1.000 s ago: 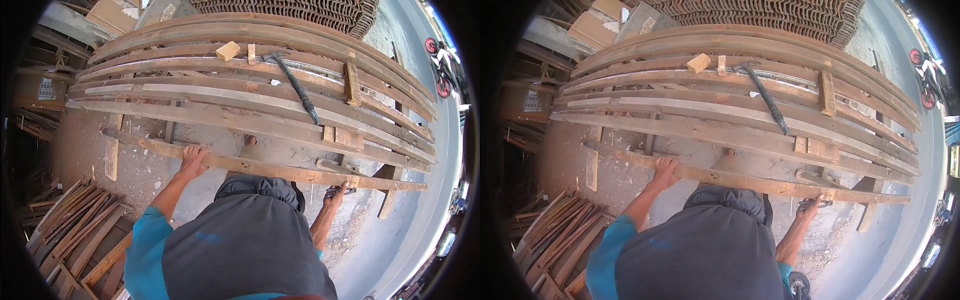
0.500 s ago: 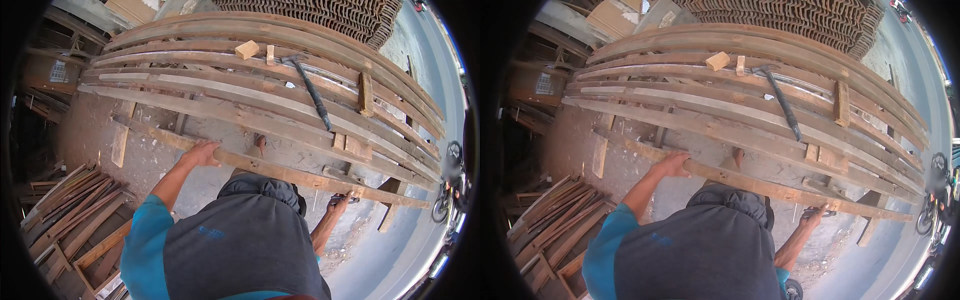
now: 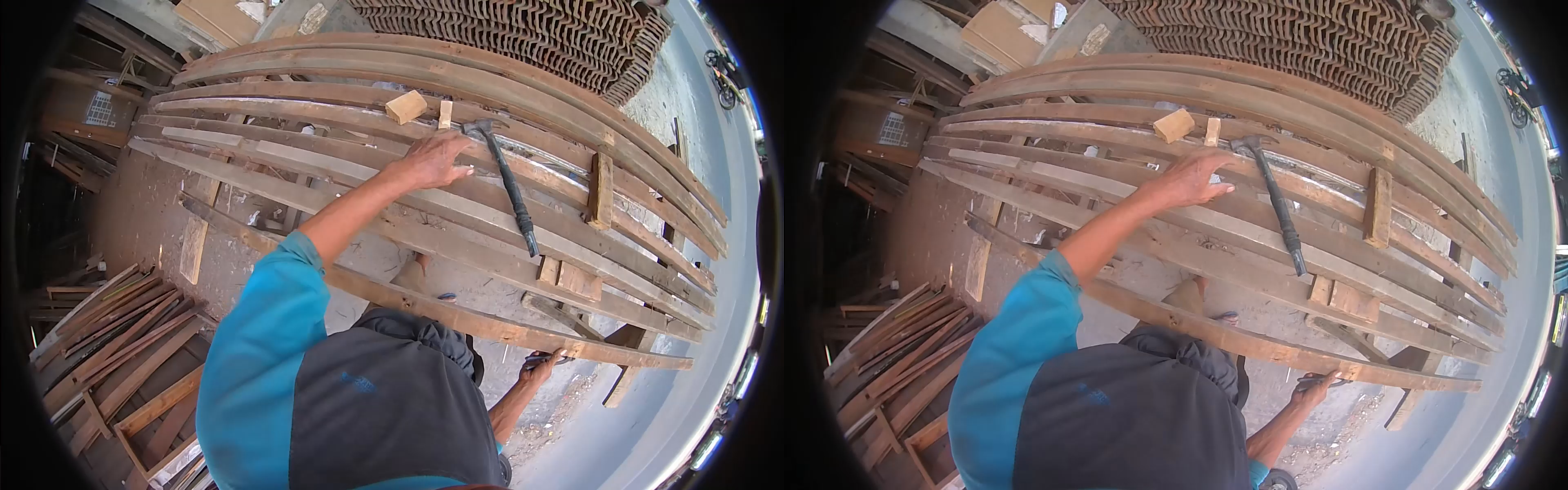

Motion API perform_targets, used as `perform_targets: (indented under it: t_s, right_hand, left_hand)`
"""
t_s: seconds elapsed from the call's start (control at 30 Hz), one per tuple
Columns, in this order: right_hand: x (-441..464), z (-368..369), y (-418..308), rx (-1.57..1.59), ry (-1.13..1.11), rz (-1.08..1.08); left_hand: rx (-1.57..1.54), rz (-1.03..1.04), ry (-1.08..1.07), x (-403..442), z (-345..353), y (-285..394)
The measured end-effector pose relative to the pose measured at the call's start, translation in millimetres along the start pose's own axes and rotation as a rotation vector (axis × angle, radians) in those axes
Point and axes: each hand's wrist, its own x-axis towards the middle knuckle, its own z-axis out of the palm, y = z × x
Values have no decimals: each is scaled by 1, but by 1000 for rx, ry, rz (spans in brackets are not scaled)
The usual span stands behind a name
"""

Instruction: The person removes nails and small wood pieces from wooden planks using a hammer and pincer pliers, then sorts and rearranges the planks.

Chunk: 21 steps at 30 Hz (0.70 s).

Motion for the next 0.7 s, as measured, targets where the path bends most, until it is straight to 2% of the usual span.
perform_targets:
  t_s: [0.13,0.3,0.37,0.5,0.53,0.67,0.7]
  right_hand:
    - [-11,12,-4,76,64,-18]
    - [0,4,1,70,86,-20]
    - [1,-2,0,69,12,-16]
    - [-5,5,1,90,75,-13]
    - [-7,-4,-1,-11,-1,0]
    - [-19,9,-5,7,67,-29]
    - [-21,14,-7,16,99,2]
  left_hand:
    - [149,-18,11,43,18,-9]
    - [413,88,-126,66,53,-48]
    - [378,86,-95,67,53,-49]
    - [224,136,66,65,60,-58]
    - [193,133,91,65,62,-58]
    - [276,74,120,65,66,-53]
    - [254,125,111,68,65,-52]
